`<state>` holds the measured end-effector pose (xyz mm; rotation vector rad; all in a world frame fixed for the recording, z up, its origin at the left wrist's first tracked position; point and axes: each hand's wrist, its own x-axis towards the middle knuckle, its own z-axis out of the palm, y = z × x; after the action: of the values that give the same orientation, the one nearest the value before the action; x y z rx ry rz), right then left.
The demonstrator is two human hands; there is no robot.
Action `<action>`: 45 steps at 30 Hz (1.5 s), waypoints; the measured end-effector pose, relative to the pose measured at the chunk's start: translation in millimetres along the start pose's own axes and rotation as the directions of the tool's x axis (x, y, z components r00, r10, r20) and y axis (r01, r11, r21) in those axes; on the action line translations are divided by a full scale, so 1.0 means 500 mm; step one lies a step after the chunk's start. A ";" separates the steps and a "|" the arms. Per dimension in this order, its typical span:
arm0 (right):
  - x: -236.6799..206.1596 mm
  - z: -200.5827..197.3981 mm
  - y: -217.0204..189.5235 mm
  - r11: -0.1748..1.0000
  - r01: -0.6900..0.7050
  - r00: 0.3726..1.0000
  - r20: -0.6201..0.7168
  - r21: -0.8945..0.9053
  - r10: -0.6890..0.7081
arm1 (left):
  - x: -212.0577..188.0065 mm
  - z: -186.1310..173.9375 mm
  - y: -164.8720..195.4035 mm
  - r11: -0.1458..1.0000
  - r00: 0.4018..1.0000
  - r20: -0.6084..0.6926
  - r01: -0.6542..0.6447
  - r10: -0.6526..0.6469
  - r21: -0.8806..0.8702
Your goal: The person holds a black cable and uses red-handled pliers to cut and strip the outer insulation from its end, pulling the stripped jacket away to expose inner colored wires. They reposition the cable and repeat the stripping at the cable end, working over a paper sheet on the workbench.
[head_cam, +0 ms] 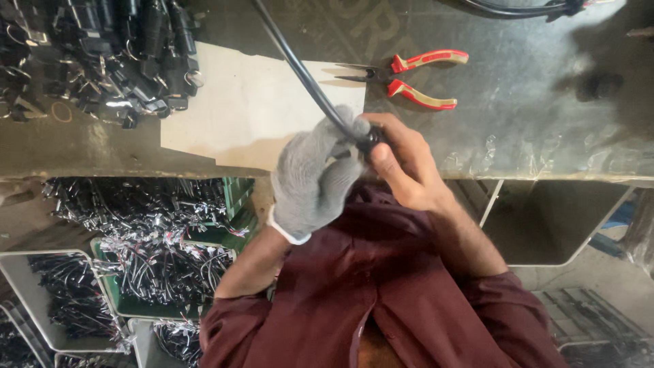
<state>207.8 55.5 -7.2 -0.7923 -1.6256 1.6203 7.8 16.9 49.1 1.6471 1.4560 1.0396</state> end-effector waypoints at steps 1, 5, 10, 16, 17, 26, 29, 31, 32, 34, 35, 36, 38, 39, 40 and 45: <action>-0.001 -0.002 0.004 0.997 -0.004 1.000 0.015 0.078 0.003 | -0.001 0.004 0.004 0.999 1.000 -0.016 -0.023 0.024 0.040; -0.005 -0.007 0.005 0.900 -0.388 0.921 0.054 0.198 0.385 | 0.017 0.010 -0.010 0.974 0.986 -0.129 -0.073 0.102 0.213; 0.000 0.008 -0.005 0.996 0.049 0.998 0.030 -0.077 -0.047 | 0.037 -0.001 -0.056 0.937 0.930 0.163 -0.301 0.330 -0.177; 0.003 -0.007 0.016 0.966 -0.216 0.970 0.143 0.144 0.196 | 0.021 -0.012 -0.060 0.938 0.950 0.199 -0.177 0.242 -0.298; -0.002 -0.015 0.024 0.967 -0.189 0.955 0.262 0.171 0.140 | 0.020 -0.015 -0.060 0.914 0.947 0.228 -0.123 0.224 -0.387; -0.053 0.025 0.137 0.848 -0.188 0.979 0.165 0.496 0.120 | 0.006 0.021 -0.058 0.860 0.994 0.068 -0.037 0.083 -0.509; -0.038 0.062 0.133 0.939 -0.119 0.971 -0.162 0.321 0.179 | 0.010 0.037 -0.062 0.852 0.996 0.025 0.090 -0.091 -0.516; -0.008 0.069 0.107 0.960 -0.022 0.931 -0.345 0.280 0.122 | 0.010 0.039 -0.066 0.772 0.994 0.095 0.099 -0.049 -0.628; 0.006 0.067 0.086 0.991 0.076 0.960 -0.277 0.110 -0.043 | 0.010 0.037 -0.069 0.728 0.991 0.129 0.108 -0.027 -0.677; 0.032 0.046 0.036 0.936 0.287 0.949 -0.069 -0.201 -0.306 | 0.004 0.028 -0.072 0.830 0.989 0.104 0.144 -0.104 -0.539; 0.043 0.026 0.011 0.836 0.235 0.962 -0.003 -0.496 -0.272 | 0.001 0.021 -0.074 0.873 0.988 0.084 0.157 -0.133 -0.462; 0.050 -0.006 -0.014 0.646 0.180 0.975 0.050 -0.742 -0.215 | -0.003 0.017 -0.075 0.816 0.983 0.074 0.181 -0.168 -0.549; 0.064 -0.058 -0.038 0.593 0.136 0.947 -0.071 -0.793 -0.313 | -0.011 0.008 -0.074 0.732 0.976 0.059 0.199 -0.212 -0.651; 0.069 -0.073 -0.037 0.432 0.109 0.954 -0.028 -0.895 -0.297 | -0.013 0.006 -0.073 0.717 0.976 0.053 0.192 -0.212 -0.670; 0.068 -0.086 -0.034 0.256 0.084 0.962 0.012 -0.963 -0.273 | -0.016 0.003 -0.070 0.758 0.983 0.057 0.172 -0.176 -0.629; 0.045 -0.096 0.011 0.250 -0.045 0.982 -0.088 -0.967 -0.166 | -0.016 0.003 -0.048 0.780 0.993 0.087 0.112 -0.074 -0.616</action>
<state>234.2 101.7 -12.7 -1.3765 -2.4401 0.1935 -1.8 11.9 26.0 1.0997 0.9832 1.2354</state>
